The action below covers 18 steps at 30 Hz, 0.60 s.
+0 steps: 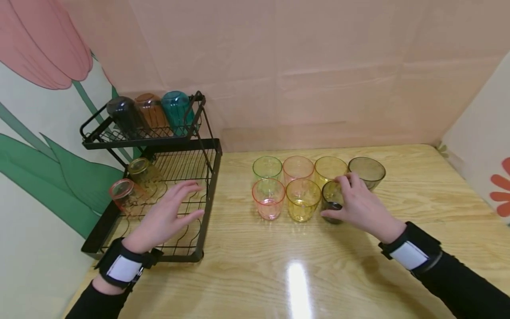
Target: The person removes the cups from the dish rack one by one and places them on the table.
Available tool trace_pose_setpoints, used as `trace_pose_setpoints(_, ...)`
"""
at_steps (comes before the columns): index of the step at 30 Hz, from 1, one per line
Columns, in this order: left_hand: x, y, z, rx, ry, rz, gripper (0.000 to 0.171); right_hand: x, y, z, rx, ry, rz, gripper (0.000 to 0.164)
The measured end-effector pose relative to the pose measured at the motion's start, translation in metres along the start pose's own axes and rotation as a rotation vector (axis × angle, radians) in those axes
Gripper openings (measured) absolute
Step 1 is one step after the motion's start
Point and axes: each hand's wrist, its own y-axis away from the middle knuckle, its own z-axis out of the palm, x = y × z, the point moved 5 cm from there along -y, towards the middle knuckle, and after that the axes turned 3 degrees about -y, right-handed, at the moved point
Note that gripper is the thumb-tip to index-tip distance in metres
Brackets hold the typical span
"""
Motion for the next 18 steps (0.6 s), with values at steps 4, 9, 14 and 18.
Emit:
trace_pose_setpoints(4,-0.004,0.002,0.002,-0.017,-0.004,0.003,0.054,0.0,0.0,-0.001,-0.02,0.015,-0.001,0.091)
trace_pose_setpoints(9,-0.016,0.003,-0.002,-0.092,0.01,-0.055,0.052,0.0,-0.001,-0.016,-0.031,0.028,-0.006,0.096)
trace_pose_setpoints(14,-0.043,0.003,-0.021,-0.197,-0.021,-0.188,0.063,-0.002,-0.001,-0.037,0.005,0.012,-0.022,0.088)
trace_pose_setpoints(18,-0.073,0.003,-0.036,-0.245,-0.134,-0.279,0.09,-0.004,-0.001,-0.039,-0.03,-0.023,-0.027,0.081)
